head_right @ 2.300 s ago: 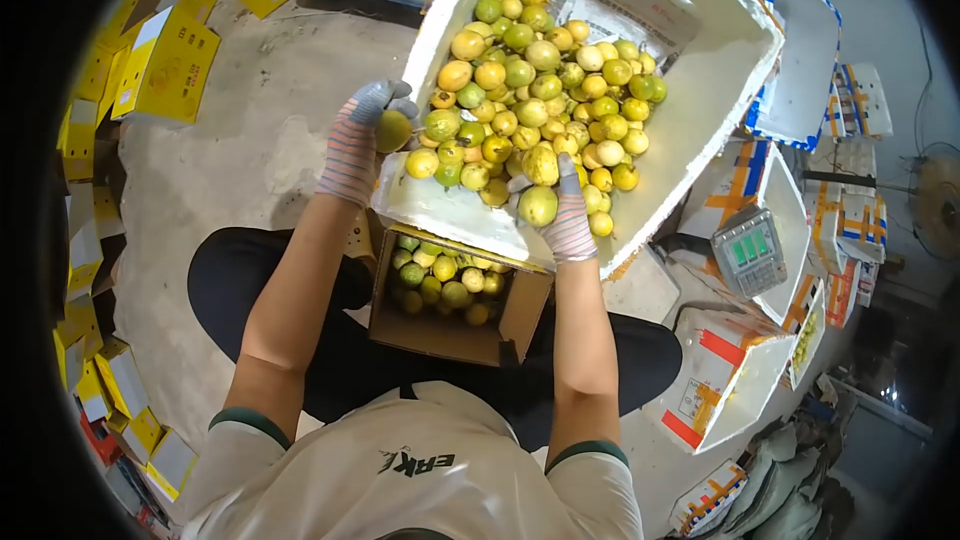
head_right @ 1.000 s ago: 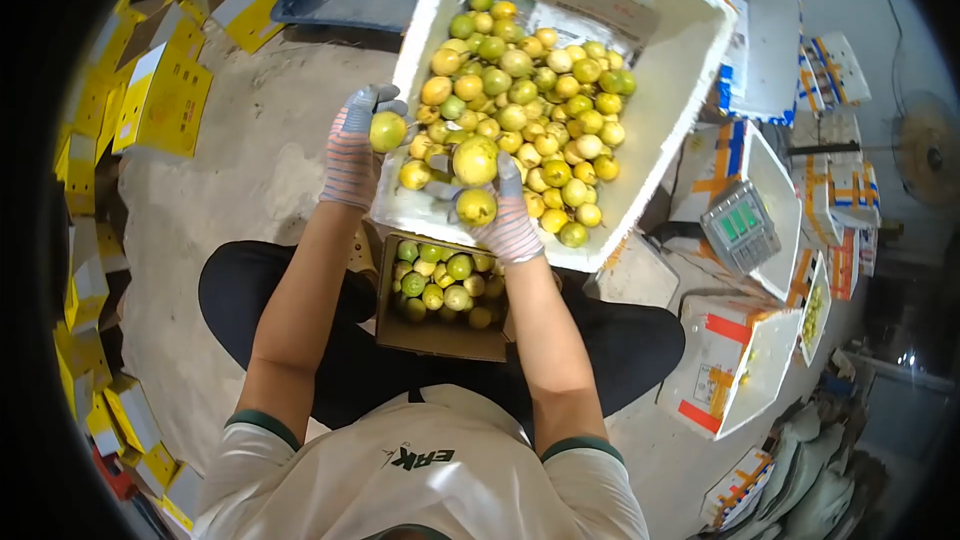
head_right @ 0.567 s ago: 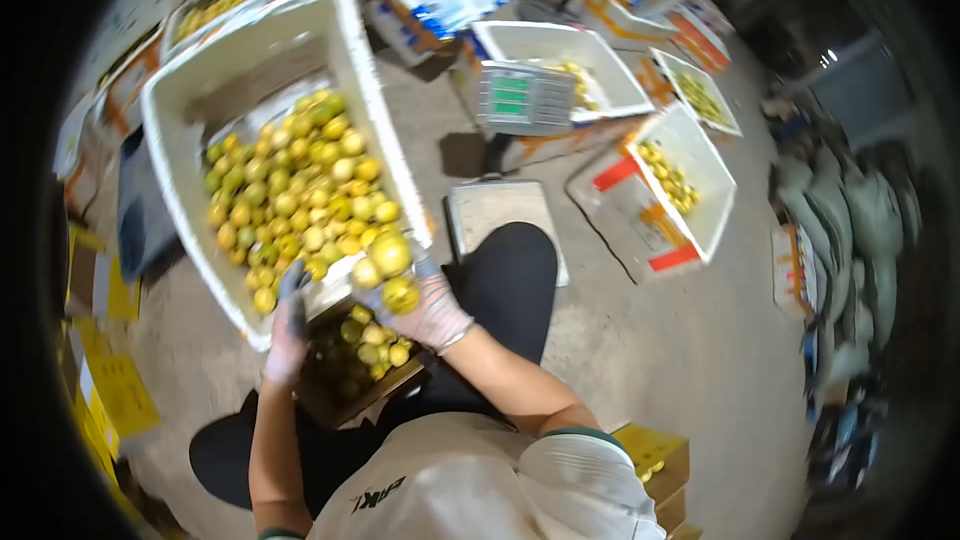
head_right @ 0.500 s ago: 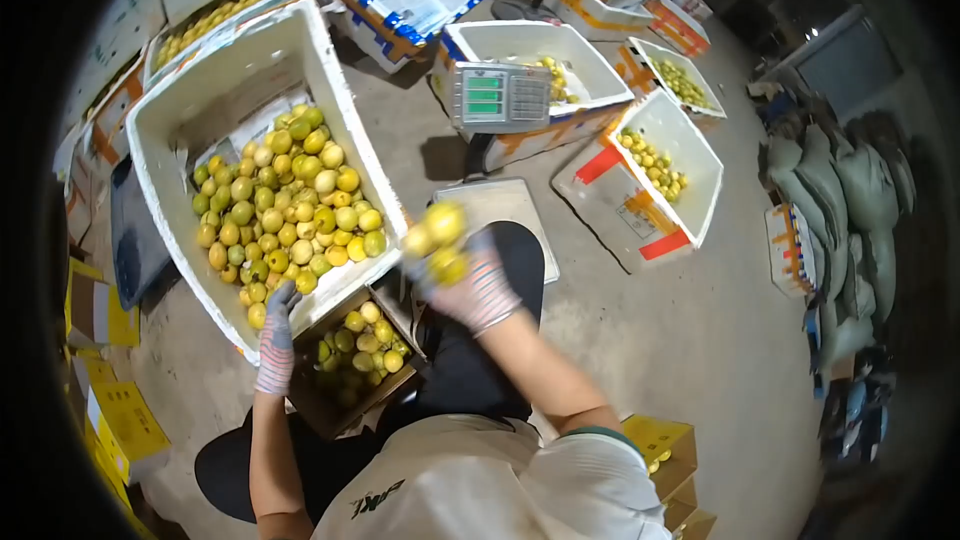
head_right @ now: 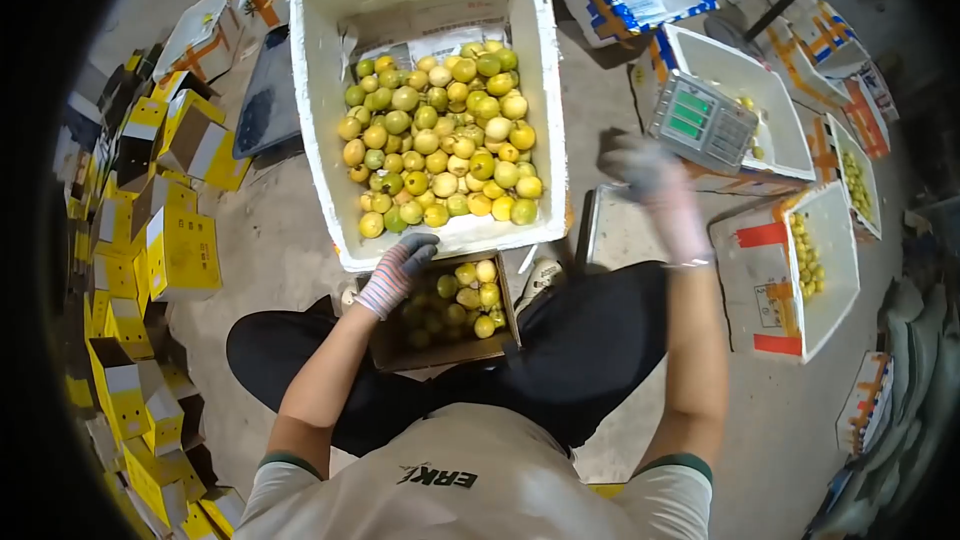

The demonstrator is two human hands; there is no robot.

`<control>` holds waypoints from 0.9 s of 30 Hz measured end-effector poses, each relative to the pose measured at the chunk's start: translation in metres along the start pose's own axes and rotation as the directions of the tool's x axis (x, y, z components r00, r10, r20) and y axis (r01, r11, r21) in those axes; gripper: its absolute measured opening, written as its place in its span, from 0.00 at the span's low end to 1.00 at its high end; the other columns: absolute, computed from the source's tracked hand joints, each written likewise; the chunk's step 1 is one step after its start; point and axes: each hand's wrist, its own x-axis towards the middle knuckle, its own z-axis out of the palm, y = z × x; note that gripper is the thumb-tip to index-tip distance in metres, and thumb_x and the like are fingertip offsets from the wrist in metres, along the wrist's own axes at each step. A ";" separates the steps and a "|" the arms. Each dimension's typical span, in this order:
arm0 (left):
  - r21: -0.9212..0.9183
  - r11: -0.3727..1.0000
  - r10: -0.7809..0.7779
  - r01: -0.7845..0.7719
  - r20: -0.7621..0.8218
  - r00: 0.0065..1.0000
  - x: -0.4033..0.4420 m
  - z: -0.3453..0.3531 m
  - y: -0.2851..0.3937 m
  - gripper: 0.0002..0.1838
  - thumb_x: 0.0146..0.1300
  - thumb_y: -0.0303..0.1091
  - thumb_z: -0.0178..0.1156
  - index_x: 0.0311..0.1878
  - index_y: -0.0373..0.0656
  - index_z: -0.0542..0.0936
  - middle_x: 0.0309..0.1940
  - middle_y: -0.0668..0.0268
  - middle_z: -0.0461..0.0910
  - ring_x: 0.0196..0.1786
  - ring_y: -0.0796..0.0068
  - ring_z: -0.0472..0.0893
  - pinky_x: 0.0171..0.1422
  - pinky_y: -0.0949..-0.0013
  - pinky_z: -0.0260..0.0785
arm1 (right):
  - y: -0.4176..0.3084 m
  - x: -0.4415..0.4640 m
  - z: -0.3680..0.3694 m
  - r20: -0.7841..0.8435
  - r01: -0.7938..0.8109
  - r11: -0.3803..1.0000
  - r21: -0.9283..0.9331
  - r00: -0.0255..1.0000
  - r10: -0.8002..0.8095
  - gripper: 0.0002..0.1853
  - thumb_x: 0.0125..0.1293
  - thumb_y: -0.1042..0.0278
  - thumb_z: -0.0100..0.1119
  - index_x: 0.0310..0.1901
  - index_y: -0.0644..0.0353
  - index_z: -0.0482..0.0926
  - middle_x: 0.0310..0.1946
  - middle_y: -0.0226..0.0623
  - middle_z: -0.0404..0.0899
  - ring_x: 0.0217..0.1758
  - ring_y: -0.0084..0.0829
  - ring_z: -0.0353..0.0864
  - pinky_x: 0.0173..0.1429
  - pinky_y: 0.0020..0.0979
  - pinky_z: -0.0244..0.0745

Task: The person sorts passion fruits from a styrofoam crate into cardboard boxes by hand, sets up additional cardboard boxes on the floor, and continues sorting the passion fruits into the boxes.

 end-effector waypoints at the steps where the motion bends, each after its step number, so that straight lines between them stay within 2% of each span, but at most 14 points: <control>1: 0.070 0.997 -0.016 0.017 -0.017 1.000 0.002 0.001 -0.005 0.15 0.70 0.35 0.56 0.55 0.37 0.76 0.37 0.70 0.77 0.41 0.82 0.72 0.49 0.78 0.67 | 0.029 0.014 0.028 -0.014 -0.140 0.971 -0.196 0.990 0.140 0.20 0.73 0.57 0.48 0.59 0.60 0.74 0.52 0.39 0.79 0.53 0.33 0.79 0.56 0.34 0.76; 2: 0.074 0.997 0.001 0.000 -0.015 1.000 0.004 0.001 -0.014 0.17 0.70 0.37 0.56 0.56 0.37 0.76 0.40 0.66 0.78 0.43 0.78 0.74 0.51 0.75 0.68 | 0.063 0.038 0.048 0.191 0.093 0.656 -0.749 0.978 0.081 0.23 0.71 0.55 0.51 0.62 0.58 0.71 0.54 0.46 0.78 0.56 0.37 0.78 0.60 0.37 0.73; 3: 0.076 0.997 0.016 -0.015 -0.012 1.000 0.006 0.000 -0.020 0.19 0.69 0.40 0.56 0.56 0.37 0.75 0.42 0.63 0.80 0.45 0.75 0.76 0.53 0.72 0.69 | 0.089 0.049 0.074 0.170 0.049 0.625 -0.779 0.976 0.136 0.27 0.67 0.54 0.55 0.64 0.57 0.69 0.57 0.50 0.75 0.60 0.42 0.75 0.63 0.41 0.70; 4: 0.119 0.992 -0.036 0.039 -0.027 0.999 0.002 0.003 -0.005 0.21 0.68 0.42 0.56 0.57 0.36 0.75 0.47 0.56 0.81 0.50 0.67 0.78 0.58 0.66 0.69 | 0.100 0.062 0.094 0.201 0.100 0.460 -0.882 0.964 0.176 0.30 0.64 0.53 0.57 0.66 0.54 0.67 0.62 0.50 0.70 0.63 0.46 0.73 0.65 0.43 0.68; 6: 0.202 0.978 -0.045 0.052 -0.038 0.998 0.002 0.001 0.001 0.21 0.68 0.41 0.56 0.56 0.36 0.75 0.47 0.55 0.81 0.51 0.66 0.78 0.58 0.66 0.69 | 0.134 0.086 0.123 0.087 0.036 0.257 -0.966 0.978 0.189 0.32 0.62 0.53 0.58 0.68 0.51 0.65 0.65 0.55 0.64 0.62 0.51 0.72 0.66 0.44 0.67; 9: 0.337 0.941 0.026 -0.001 -0.069 0.997 0.008 -0.008 -0.006 0.19 0.68 0.39 0.56 0.56 0.36 0.76 0.47 0.52 0.81 0.50 0.61 0.79 0.58 0.64 0.69 | 0.159 0.112 0.144 -0.078 -0.128 0.163 -0.978 0.956 0.283 0.35 0.58 0.52 0.62 0.68 0.42 0.65 0.65 0.59 0.61 0.64 0.53 0.68 0.65 0.52 0.64; 10: 0.352 0.935 0.074 -0.038 -0.089 0.993 0.011 -0.011 -0.009 0.19 0.68 0.39 0.56 0.56 0.36 0.76 0.47 0.52 0.81 0.50 0.61 0.79 0.58 0.64 0.69 | 0.176 0.113 0.148 -0.117 -0.145 0.140 -0.979 0.974 0.192 0.35 0.56 0.52 0.65 0.67 0.39 0.66 0.64 0.58 0.61 0.67 0.54 0.63 0.64 0.56 0.61; 12: 0.353 0.931 0.143 -0.095 -0.113 0.983 0.021 -0.014 -0.009 0.19 0.68 0.39 0.57 0.55 0.36 0.76 0.47 0.53 0.81 0.50 0.62 0.80 0.57 0.64 0.70 | 0.195 0.112 0.149 -0.123 -0.124 0.071 -0.990 0.992 0.010 0.36 0.53 0.51 0.69 0.66 0.40 0.68 0.57 0.53 0.65 0.60 0.51 0.68 0.60 0.52 0.65; 14: 0.319 0.944 0.119 -0.081 -0.101 0.988 0.029 -0.016 -0.007 0.18 0.68 0.39 0.57 0.54 0.36 0.76 0.47 0.54 0.81 0.50 0.63 0.80 0.57 0.65 0.70 | 0.200 0.113 0.146 -0.124 -0.122 0.061 -0.991 0.992 -0.029 0.36 0.52 0.51 0.69 0.65 0.41 0.69 0.58 0.53 0.66 0.61 0.51 0.69 0.60 0.52 0.66; 19: 0.219 0.974 0.082 -0.059 -0.097 0.992 0.046 -0.021 -0.027 0.16 0.68 0.38 0.57 0.53 0.37 0.77 0.45 0.57 0.82 0.50 0.67 0.79 0.55 0.67 0.71 | 0.170 0.128 0.154 -0.218 -0.219 -0.021 -0.976 0.946 0.241 0.37 0.53 0.45 0.67 0.66 0.41 0.69 0.58 0.52 0.72 0.60 0.50 0.72 0.62 0.49 0.66; 22: -0.048 0.998 -0.038 0.034 -0.095 0.995 0.054 -0.025 -0.047 0.18 0.68 0.41 0.58 0.55 0.40 0.76 0.44 0.62 0.81 0.48 0.68 0.78 0.54 0.67 0.72 | 0.168 0.129 0.156 -0.253 -0.273 0.019 -0.962 0.914 0.316 0.37 0.54 0.45 0.67 0.66 0.42 0.70 0.58 0.49 0.73 0.61 0.49 0.72 0.64 0.47 0.65; 24: -0.580 0.789 -0.308 0.204 -0.085 0.948 0.058 -0.027 -0.031 0.26 0.65 0.49 0.60 0.60 0.44 0.73 0.45 0.66 0.80 0.47 0.67 0.77 0.54 0.65 0.72 | 0.157 0.111 0.161 -0.145 -0.159 0.101 -0.982 0.981 0.130 0.37 0.54 0.44 0.67 0.66 0.42 0.70 0.58 0.50 0.74 0.60 0.50 0.72 0.66 0.47 0.63; 25: -0.632 0.749 -0.319 0.196 -0.085 0.944 0.064 -0.029 -0.035 0.33 0.62 0.58 0.61 0.64 0.48 0.69 0.47 0.68 0.78 0.46 0.67 0.77 0.55 0.61 0.72 | 0.161 0.102 0.169 -0.108 -0.121 0.146 -0.982 0.990 0.091 0.37 0.52 0.45 0.66 0.65 0.41 0.70 0.52 0.52 0.74 0.59 0.49 0.70 0.70 0.51 0.54; 27: -0.751 0.637 -0.344 0.172 -0.077 0.936 0.059 -0.031 -0.022 0.34 0.61 0.59 0.61 0.64 0.49 0.69 0.48 0.68 0.77 0.47 0.67 0.77 0.55 0.60 0.73 | 0.125 0.081 0.201 0.091 -0.004 0.278 -0.961 0.940 0.329 0.38 0.55 0.44 0.64 0.68 0.44 0.66 0.52 0.56 0.75 0.59 0.49 0.73 0.69 0.53 0.55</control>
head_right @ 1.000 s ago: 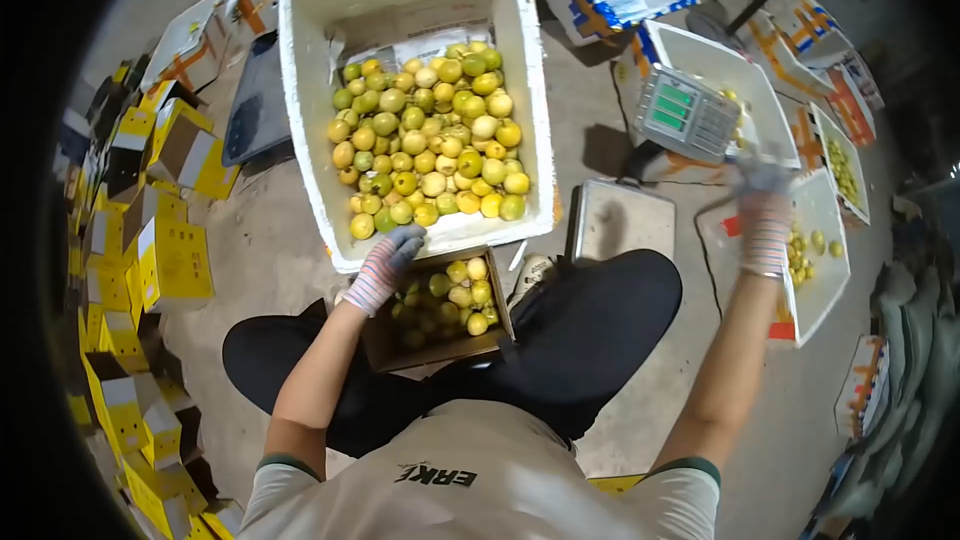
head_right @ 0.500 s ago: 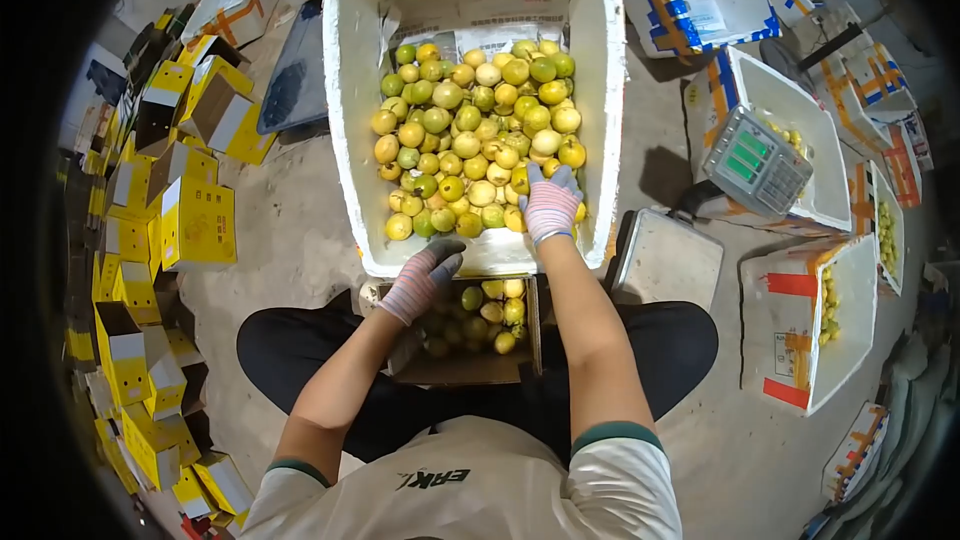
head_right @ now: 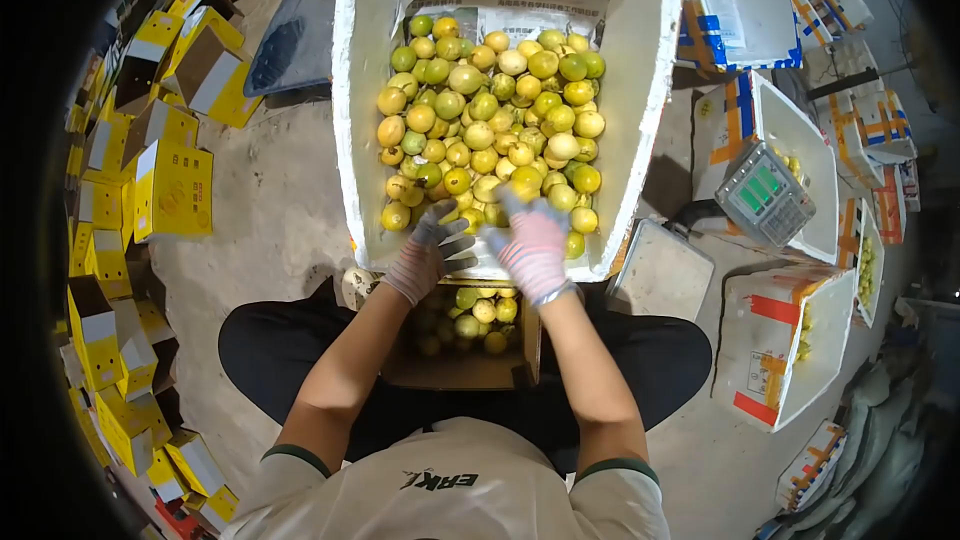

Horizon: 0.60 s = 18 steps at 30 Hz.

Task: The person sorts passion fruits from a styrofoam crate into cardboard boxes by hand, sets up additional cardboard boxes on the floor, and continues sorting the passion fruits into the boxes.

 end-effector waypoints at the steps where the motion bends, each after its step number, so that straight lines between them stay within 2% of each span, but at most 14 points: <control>1: -0.147 0.989 -0.024 0.022 -0.009 1.000 -0.004 0.001 0.002 0.35 0.60 0.61 0.61 0.64 0.50 0.69 0.49 0.68 0.76 0.48 0.67 0.77 0.54 0.59 0.74 | -0.008 -0.008 0.007 0.089 0.189 0.982 -0.025 0.979 -0.186 0.39 0.57 0.44 0.64 0.68 0.49 0.65 0.55 0.57 0.75 0.60 0.50 0.74 0.69 0.49 0.60; 3: -0.191 0.980 -0.056 0.062 0.033 0.998 0.004 -0.013 0.000 0.32 0.59 0.61 0.63 0.60 0.52 0.71 0.48 0.68 0.76 0.47 0.70 0.78 0.48 0.63 0.76 | -0.021 -0.013 -0.004 0.185 0.134 0.896 0.423 0.956 -0.230 0.40 0.57 0.49 0.65 0.71 0.47 0.63 0.51 0.53 0.78 0.60 0.50 0.75 0.66 0.42 0.66; 4: -0.172 0.984 -0.049 0.056 0.044 0.998 0.012 -0.021 -0.002 0.30 0.58 0.60 0.64 0.56 0.52 0.73 0.46 0.69 0.76 0.45 0.71 0.79 0.45 0.65 0.77 | -0.021 0.001 -0.001 0.096 0.110 0.874 0.474 0.980 -0.175 0.37 0.60 0.52 0.64 0.70 0.52 0.63 0.54 0.54 0.76 0.63 0.50 0.72 0.65 0.38 0.69; 5: -0.113 0.993 -0.039 0.041 0.015 0.999 0.014 -0.022 0.001 0.22 0.59 0.59 0.63 0.45 0.51 0.77 0.38 0.69 0.78 0.39 0.73 0.80 0.37 0.67 0.77 | -0.006 0.027 0.013 -0.102 0.175 0.931 0.320 0.983 -0.150 0.36 0.61 0.54 0.63 0.69 0.54 0.64 0.55 0.54 0.75 0.62 0.50 0.73 0.64 0.39 0.69; 6: -0.118 0.992 -0.035 0.036 0.013 0.999 0.015 -0.026 0.002 0.22 0.59 0.59 0.63 0.45 0.51 0.77 0.38 0.69 0.78 0.39 0.73 0.80 0.37 0.67 0.77 | 0.007 0.052 0.020 -0.300 0.206 0.967 0.151 0.942 -0.154 0.34 0.61 0.56 0.63 0.68 0.55 0.65 0.55 0.54 0.74 0.60 0.50 0.73 0.64 0.40 0.70; 7: -0.119 0.992 -0.029 0.028 -0.014 0.999 0.017 -0.031 0.002 0.21 0.60 0.58 0.63 0.40 0.50 0.77 0.33 0.69 0.78 0.36 0.72 0.80 0.34 0.67 0.76 | 0.002 0.064 0.010 -0.308 0.088 0.988 0.124 0.950 -0.045 0.31 0.61 0.58 0.63 0.66 0.54 0.67 0.56 0.52 0.73 0.58 0.50 0.73 0.63 0.43 0.70; 10: -0.178 0.983 -0.079 0.051 -0.155 0.985 0.010 -0.026 0.009 0.21 0.60 0.59 0.62 0.32 0.48 0.76 0.25 0.67 0.77 0.31 0.71 0.80 0.30 0.68 0.74 | 0.029 0.114 0.039 -0.312 0.034 0.989 -0.145 0.947 -0.079 0.24 0.59 0.61 0.63 0.58 0.53 0.74 0.53 0.51 0.73 0.55 0.53 0.73 0.58 0.47 0.71; 11: -0.211 0.974 -0.094 0.078 -0.070 0.993 0.013 -0.033 0.008 0.23 0.59 0.61 0.62 0.34 0.49 0.77 0.27 0.67 0.77 0.32 0.70 0.80 0.31 0.67 0.74 | 0.024 0.117 0.037 -0.354 0.060 0.974 -0.218 0.925 -0.136 0.20 0.58 0.62 0.62 0.53 0.53 0.77 0.50 0.49 0.74 0.52 0.54 0.73 0.54 0.48 0.72; 12: -0.240 0.965 -0.103 0.104 0.016 0.995 0.017 -0.039 0.009 0.25 0.57 0.64 0.63 0.36 0.50 0.77 0.29 0.66 0.77 0.33 0.69 0.80 0.32 0.66 0.75 | 0.020 0.117 0.036 -0.342 0.032 0.982 -0.187 0.935 -0.095 0.17 0.57 0.62 0.62 0.48 0.56 0.79 0.46 0.49 0.76 0.49 0.51 0.75 0.54 0.48 0.72; 13: -0.173 0.980 -0.121 0.101 -0.108 0.987 0.023 -0.040 0.004 0.33 0.53 0.71 0.61 0.45 0.49 0.77 0.32 0.64 0.78 0.32 0.69 0.80 0.32 0.66 0.75 | 0.019 0.114 0.034 -0.330 0.102 0.992 -0.078 0.936 -0.122 0.15 0.59 0.63 0.61 0.48 0.57 0.78 0.44 0.48 0.77 0.47 0.49 0.76 0.53 0.46 0.73; 14: -0.184 0.978 -0.121 0.099 -0.111 0.986 0.020 -0.034 0.007 0.33 0.53 0.71 0.61 0.45 0.49 0.77 0.32 0.64 0.78 0.32 0.69 0.80 0.32 0.66 0.75 | 0.017 0.106 0.034 -0.316 0.165 0.986 0.033 0.937 -0.146 0.14 0.60 0.64 0.61 0.47 0.57 0.78 0.41 0.48 0.78 0.45 0.48 0.77 0.52 0.43 0.74; 15: -0.139 0.987 -0.090 0.077 -0.093 0.992 0.012 -0.025 0.013 0.36 0.52 0.71 0.62 0.51 0.50 0.75 0.33 0.64 0.78 0.31 0.69 0.80 0.31 0.65 0.74 | 0.008 0.096 0.035 -0.291 0.310 0.868 0.388 0.935 -0.203 0.12 0.64 0.67 0.58 0.47 0.59 0.78 0.39 0.46 0.80 0.41 0.41 0.80 0.50 0.37 0.75; 17: -0.103 0.990 -0.091 0.092 0.014 0.996 0.005 -0.021 0.021 0.45 0.50 0.70 0.65 0.65 0.52 0.66 0.37 0.64 0.79 0.30 0.72 0.79 0.28 0.66 0.74 | -0.012 0.070 0.028 -0.034 0.194 0.782 0.592 0.976 -0.216 0.10 0.66 0.69 0.57 0.46 0.60 0.79 0.41 0.44 0.81 0.42 0.37 0.81 0.50 0.32 0.76; 18: -0.109 0.990 -0.093 0.094 0.013 0.996 0.007 -0.025 0.018 0.45 0.50 0.70 0.65 0.65 0.52 0.66 0.37 0.64 0.79 0.30 0.72 0.79 0.28 0.66 0.74 | -0.012 0.070 0.033 0.111 0.127 0.742 0.658 0.959 -0.262 0.10 0.66 0.68 0.57 0.46 0.61 0.80 0.42 0.42 0.82 0.43 0.33 0.81 0.52 0.32 0.76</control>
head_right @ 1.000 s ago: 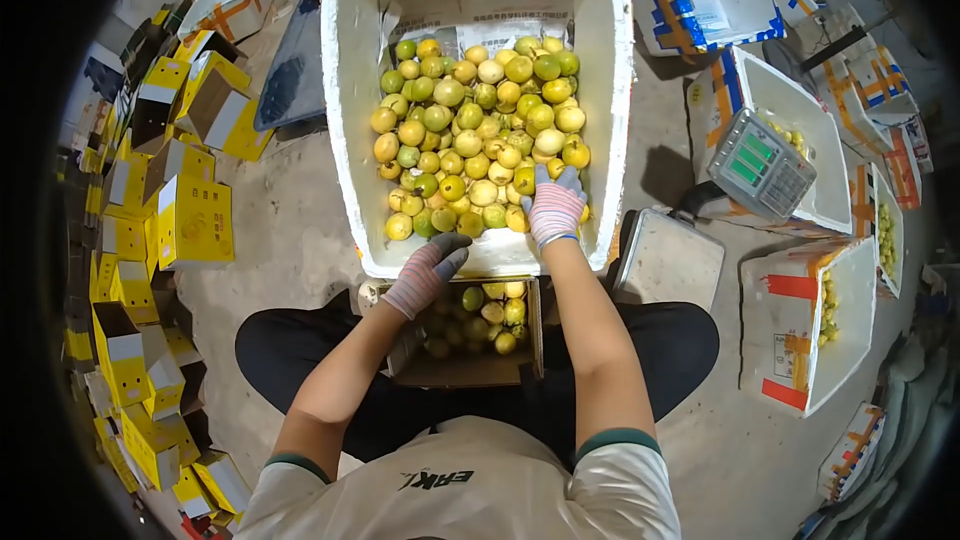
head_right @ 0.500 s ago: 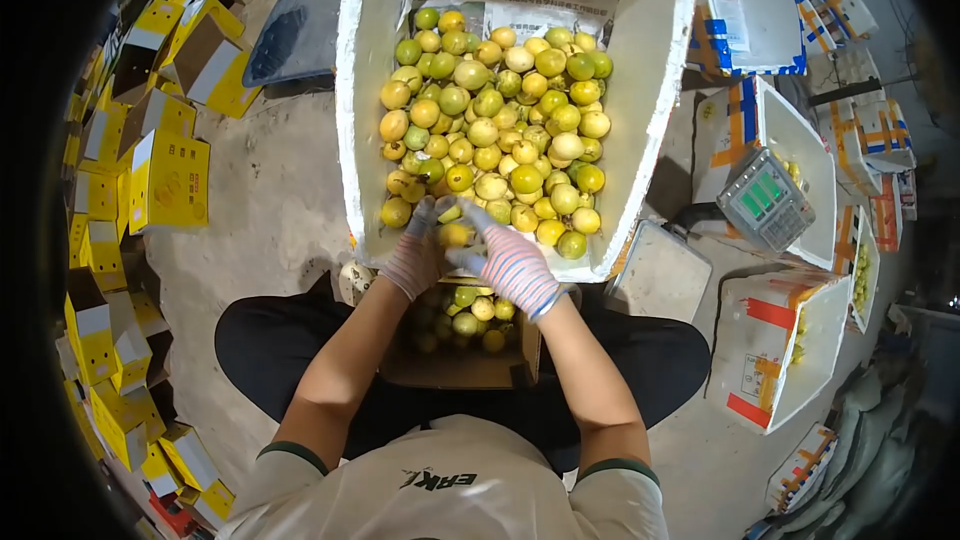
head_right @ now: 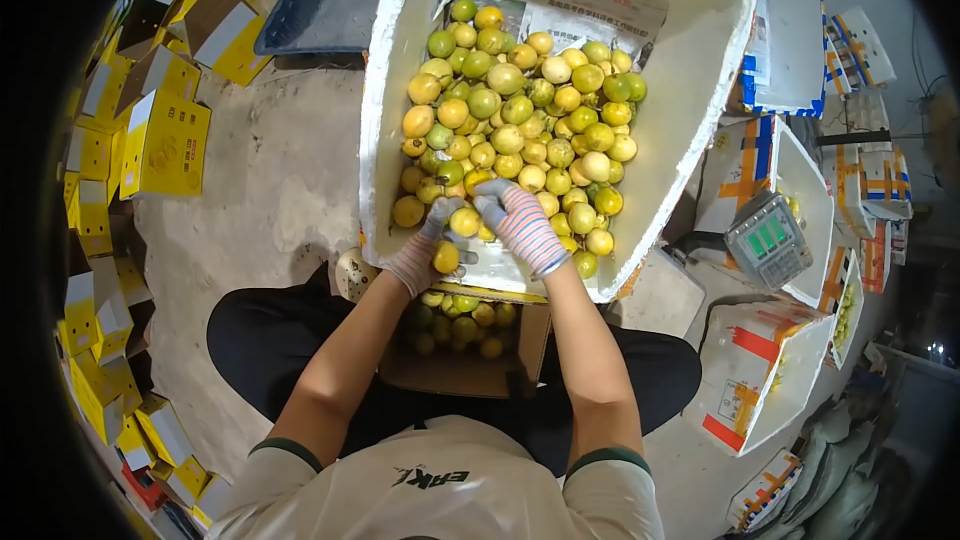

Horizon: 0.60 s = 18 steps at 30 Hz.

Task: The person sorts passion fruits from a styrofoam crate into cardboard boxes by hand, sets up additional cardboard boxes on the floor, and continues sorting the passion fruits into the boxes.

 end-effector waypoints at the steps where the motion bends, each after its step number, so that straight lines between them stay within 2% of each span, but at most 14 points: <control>1: 0.044 0.999 -0.002 0.000 0.040 0.999 0.003 -0.006 -0.003 0.43 0.51 0.69 0.65 0.63 0.51 0.67 0.39 0.63 0.78 0.30 0.71 0.79 0.29 0.67 0.73 | 0.000 0.003 0.003 -0.094 0.063 0.994 -0.090 0.993 -0.072 0.11 0.67 0.67 0.57 0.48 0.61 0.79 0.41 0.43 0.81 0.43 0.33 0.80 0.51 0.32 0.75; 2: 0.090 0.996 -0.005 -0.002 0.079 0.997 0.006 -0.011 -0.005 0.40 0.52 0.67 0.65 0.61 0.50 0.69 0.41 0.62 0.77 0.31 0.71 0.79 0.29 0.69 0.73 | 0.000 0.009 0.004 -0.180 0.119 0.976 -0.182 0.972 -0.152 0.12 0.68 0.67 0.57 0.50 0.61 0.78 0.39 0.44 0.81 0.43 0.33 0.80 0.50 0.32 0.75; 3: 0.061 0.998 -0.037 0.033 0.062 0.997 0.008 -0.012 -0.005 0.36 0.54 0.64 0.66 0.58 0.50 0.71 0.38 0.63 0.78 0.30 0.72 0.79 0.30 0.69 0.74 | 0.001 0.023 0.000 -0.257 0.141 0.931 -0.336 0.938 -0.234 0.14 0.66 0.67 0.57 0.51 0.61 0.78 0.43 0.47 0.79 0.47 0.41 0.80 0.54 0.36 0.74; 5: 0.047 0.998 -0.055 0.051 0.074 0.996 0.008 -0.016 -0.004 0.33 0.55 0.62 0.65 0.57 0.50 0.72 0.38 0.63 0.79 0.31 0.72 0.80 0.30 0.68 0.75 | 0.002 0.051 -0.001 -0.298 0.070 0.845 -0.530 0.918 -0.263 0.15 0.64 0.63 0.54 0.51 0.57 0.78 0.54 0.49 0.75 0.50 0.50 0.78 0.57 0.41 0.73; 6: 0.032 0.997 -0.071 0.068 0.090 0.993 0.009 -0.017 -0.003 0.30 0.57 0.59 0.64 0.56 0.50 0.73 0.38 0.63 0.81 0.32 0.71 0.81 0.29 0.67 0.76 | 0.006 0.066 0.002 -0.254 0.055 0.838 -0.543 0.940 -0.226 0.19 0.63 0.63 0.54 0.55 0.57 0.76 0.56 0.50 0.73 0.50 0.52 0.77 0.57 0.45 0.73; 8: -0.039 0.998 -0.039 0.045 0.132 0.991 0.011 -0.019 -0.002 0.28 0.59 0.59 0.62 0.55 0.50 0.74 0.39 0.62 0.81 0.33 0.69 0.82 0.29 0.66 0.76 | 0.013 0.084 0.023 -0.192 0.101 0.735 -0.670 0.933 -0.303 0.18 0.61 0.63 0.54 0.52 0.59 0.77 0.55 0.51 0.73 0.49 0.52 0.78 0.55 0.44 0.74; 9: -0.108 0.994 -0.008 0.027 0.172 0.985 0.013 -0.021 -0.002 0.26 0.61 0.58 0.60 0.54 0.51 0.75 0.40 0.61 0.82 0.35 0.68 0.84 0.28 0.64 0.76 | -0.002 0.087 0.030 -0.182 -0.057 0.646 -0.762 0.975 -0.129 0.19 0.61 0.61 0.56 0.51 0.58 0.77 0.56 0.52 0.73 0.49 0.52 0.79 0.56 0.44 0.75; 11: -0.246 0.968 0.014 0.038 0.204 0.979 0.018 -0.029 -0.004 0.26 0.64 0.60 0.55 0.54 0.51 0.76 0.41 0.60 0.83 0.36 0.64 0.85 0.26 0.62 0.76 | -0.001 0.101 0.038 -0.160 -0.158 0.538 -0.828 0.986 0.042 0.17 0.58 0.66 0.55 0.49 0.60 0.77 0.53 0.53 0.76 0.46 0.51 0.80 0.52 0.45 0.76; 12: -0.285 0.958 0.021 0.040 0.208 0.978 0.018 -0.030 -0.002 0.26 0.64 0.61 0.55 0.54 0.50 0.76 0.40 0.61 0.83 0.36 0.64 0.85 0.26 0.62 0.76 | 0.003 0.100 0.040 -0.201 -0.111 0.560 -0.821 0.974 -0.102 0.17 0.55 0.70 0.55 0.47 0.62 0.78 0.50 0.53 0.77 0.46 0.51 0.80 0.50 0.45 0.76; 13: -0.332 0.942 0.027 0.047 0.215 0.976 0.020 -0.031 0.000 0.28 0.62 0.63 0.55 0.53 0.49 0.76 0.38 0.61 0.83 0.36 0.63 0.85 0.27 0.62 0.76 | 0.007 0.100 0.038 -0.204 -0.115 0.559 -0.821 0.974 -0.100 0.17 0.55 0.70 0.55 0.47 0.62 0.78 0.50 0.53 0.77 0.46 0.51 0.80 0.50 0.45 0.76; 15: -0.370 0.929 0.065 0.012 0.194 0.979 0.020 -0.032 0.000 0.29 0.62 0.65 0.54 0.52 0.49 0.77 0.40 0.61 0.83 0.39 0.64 0.84 0.30 0.62 0.76 | -0.004 0.097 0.031 -0.138 -0.135 0.558 -0.818 0.990 0.038 0.17 0.55 0.67 0.58 0.46 0.62 0.78 0.49 0.55 0.77 0.47 0.52 0.80 0.51 0.46 0.76; 16: -0.407 0.913 0.105 -0.027 0.169 0.980 0.019 -0.033 0.001 0.30 0.62 0.66 0.53 0.51 0.48 0.77 0.42 0.60 0.82 0.42 0.64 0.83 0.32 0.63 0.77 | -0.012 0.082 0.025 -0.178 -0.144 0.642 -0.753 0.984 0.011 0.19 0.55 0.63 0.60 0.47 0.63 0.77 0.48 0.55 0.77 0.48 0.52 0.79 0.52 0.47 0.75; 17: -0.411 0.911 0.112 -0.034 0.167 0.980 0.018 -0.033 0.003 0.30 0.62 0.66 0.53 0.51 0.48 0.77 0.42 0.60 0.82 0.42 0.64 0.83 0.32 0.63 0.77 | -0.019 0.071 0.020 -0.195 -0.177 0.731 -0.659 0.979 0.061 0.24 0.54 0.59 0.63 0.51 0.64 0.77 0.49 0.56 0.77 0.49 0.51 0.79 0.54 0.46 0.74; 18: -0.470 0.880 0.152 -0.061 0.158 0.976 0.017 -0.030 0.004 0.32 0.62 0.68 0.52 0.50 0.47 0.77 0.45 0.58 0.81 0.47 0.60 0.81 0.42 0.56 0.75 | -0.010 0.061 0.016 -0.162 -0.100 0.832 -0.546 0.987 0.013 0.24 0.57 0.59 0.63 0.53 0.64 0.76 0.48 0.53 0.78 0.47 0.47 0.80 0.54 0.42 0.75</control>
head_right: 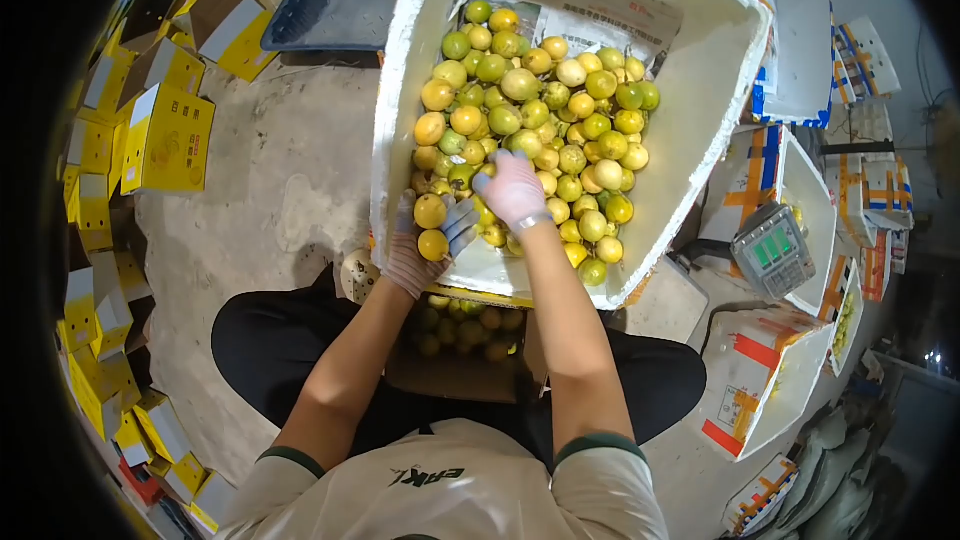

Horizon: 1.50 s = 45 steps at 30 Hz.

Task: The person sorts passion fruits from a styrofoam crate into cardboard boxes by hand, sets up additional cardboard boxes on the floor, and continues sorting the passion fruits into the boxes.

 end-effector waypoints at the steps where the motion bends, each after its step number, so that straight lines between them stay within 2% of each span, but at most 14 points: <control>1: -0.063 0.997 0.038 -0.037 0.007 0.999 -0.001 0.003 -0.002 0.34 0.61 0.69 0.51 0.50 0.45 0.77 0.48 0.56 0.80 0.52 0.56 0.78 0.51 0.49 0.73 | 0.010 -0.009 0.002 -0.004 0.054 0.986 0.158 0.999 -0.054 0.24 0.60 0.59 0.62 0.55 0.63 0.76 0.47 0.50 0.80 0.46 0.42 0.82 0.53 0.38 0.76; 6: -0.193 0.980 -0.001 0.048 0.235 0.972 -0.004 0.009 0.006 0.38 0.61 0.70 0.47 0.51 0.40 0.77 0.55 0.54 0.76 0.60 0.46 0.73 0.64 0.35 0.65 | -0.008 -0.018 -0.036 0.135 -0.017 0.893 0.449 0.990 -0.049 0.16 0.67 0.63 0.59 0.51 0.64 0.79 0.33 0.32 0.80 0.35 0.21 0.75 0.43 0.26 0.75; 10: -0.122 0.991 0.056 -0.053 0.020 0.998 -0.001 0.006 0.004 0.39 0.63 0.70 0.45 0.57 0.42 0.75 0.58 0.55 0.74 0.62 0.50 0.72 0.64 0.38 0.66 | -0.025 -0.003 -0.039 0.405 -0.052 0.934 0.353 0.909 -0.102 0.11 0.65 0.66 0.61 0.45 0.62 0.82 0.29 0.26 0.79 0.31 0.18 0.75 0.37 0.24 0.75; 16: -0.218 0.971 -0.051 0.096 0.200 0.978 -0.010 0.013 0.011 0.42 0.61 0.74 0.45 0.56 0.41 0.76 0.56 0.53 0.76 0.50 0.41 0.80 0.34 0.46 0.79 | -0.018 0.006 -0.041 0.514 -0.220 0.851 0.477 0.855 -0.067 0.10 0.65 0.67 0.59 0.45 0.60 0.82 0.31 0.33 0.82 0.34 0.27 0.81 0.40 0.29 0.78; 18: -0.208 0.965 -0.095 0.157 0.278 0.956 -0.008 0.008 0.012 0.42 0.59 0.74 0.48 0.54 0.41 0.77 0.56 0.53 0.76 0.51 0.37 0.79 0.33 0.48 0.79 | -0.015 0.030 -0.030 -0.008 0.252 0.962 0.106 0.967 -0.253 0.09 0.61 0.68 0.60 0.43 0.56 0.82 0.37 0.39 0.83 0.40 0.38 0.83 0.46 0.35 0.78; 21: -0.207 0.965 -0.096 0.159 0.286 0.954 -0.007 0.001 0.010 0.42 0.58 0.74 0.50 0.56 0.41 0.76 0.56 0.51 0.76 0.51 0.38 0.79 0.33 0.48 0.79 | -0.024 0.055 -0.030 -0.070 0.174 0.839 -0.516 0.967 -0.244 0.18 0.54 0.59 0.66 0.47 0.52 0.81 0.61 0.43 0.70 0.70 0.52 0.60 0.72 0.57 0.53; 28: -0.117 0.982 -0.122 0.149 0.212 0.970 -0.006 0.009 0.007 0.43 0.60 0.73 0.46 0.64 0.45 0.70 0.58 0.52 0.75 0.51 0.39 0.80 0.27 0.51 0.77 | -0.020 0.063 -0.015 -0.073 0.131 0.777 -0.616 0.972 -0.221 0.30 0.49 0.52 0.71 0.56 0.48 0.77 0.69 0.42 0.62 0.76 0.59 0.45 0.74 0.64 0.39; 31: -0.147 0.961 -0.181 0.233 0.300 0.937 0.002 0.000 0.006 0.39 0.62 0.69 0.50 0.59 0.42 0.74 0.54 0.49 0.77 0.49 0.38 0.81 0.34 0.38 0.80 | -0.008 0.055 -0.012 -0.132 0.162 0.799 -0.580 0.948 -0.289 0.28 0.48 0.51 0.72 0.52 0.48 0.79 0.68 0.41 0.63 0.75 0.54 0.49 0.74 0.65 0.38; 35: -0.144 0.959 -0.185 0.242 0.323 0.928 0.000 0.007 0.006 0.38 0.63 0.68 0.49 0.59 0.41 0.75 0.53 0.49 0.78 0.48 0.38 0.81 0.33 0.39 0.80 | -0.003 0.010 -0.026 -0.356 0.098 0.931 -0.351 0.906 -0.230 0.29 0.50 0.52 0.72 0.54 0.53 0.77 0.62 0.43 0.69 0.71 0.48 0.60 0.74 0.57 0.47; 37: -0.109 0.967 -0.192 0.230 0.280 0.940 0.000 0.006 0.006 0.38 0.63 0.68 0.49 0.58 0.41 0.75 0.53 0.49 0.78 0.49 0.38 0.81 0.32 0.41 0.81 | 0.024 -0.010 -0.034 -0.493 0.261 0.938 0.226 0.862 -0.122 0.26 0.54 0.58 0.70 0.52 0.58 0.77 0.56 0.47 0.73 0.63 0.45 0.70 0.68 0.44 0.64; 38: -0.009 0.984 -0.171 0.178 0.239 0.956 0.002 0.004 0.004 0.49 0.56 0.75 0.50 0.66 0.39 0.66 0.54 0.47 0.76 0.50 0.39 0.80 0.28 0.52 0.81 | 0.024 -0.025 -0.048 -0.310 0.182 0.659 0.729 0.947 0.082 0.24 0.58 0.62 0.67 0.54 0.63 0.75 0.52 0.44 0.75 0.55 0.36 0.75 0.58 0.32 0.72; 39: -0.014 0.983 -0.173 0.182 0.238 0.956 0.000 0.008 0.004 0.49 0.56 0.75 0.50 0.66 0.39 0.66 0.54 0.47 0.76 0.50 0.39 0.80 0.28 0.52 0.81 | 0.032 -0.041 -0.058 -0.319 0.158 0.610 0.777 0.933 0.165 0.26 0.58 0.63 0.67 0.57 0.63 0.73 0.54 0.38 0.74 0.55 0.29 0.74 0.58 0.32 0.73; 40: 0.026 0.985 -0.175 0.173 0.191 0.966 -0.003 0.013 0.005 0.49 0.56 0.75 0.49 0.65 0.39 0.66 0.53 0.48 0.77 0.48 0.41 0.81 0.27 0.54 0.81 | 0.042 -0.051 -0.058 -0.322 0.261 0.272 0.926 0.923 0.211 0.26 0.61 0.65 0.64 0.60 0.60 0.71 0.57 0.37 0.72 0.57 0.34 0.74 0.61 0.38 0.74; 45: 0.073 0.977 -0.210 0.203 0.112 0.971 -0.002 0.016 0.004 0.49 0.56 0.76 0.48 0.64 0.39 0.67 0.51 0.51 0.78 0.45 0.46 0.83 0.23 0.58 0.80 | 0.072 -0.077 -0.076 -0.274 0.290 -0.076 0.954 0.947 0.169 0.25 0.63 0.56 0.62 0.60 0.53 0.70 0.63 0.40 0.69 0.62 0.43 0.72 0.61 0.46 0.75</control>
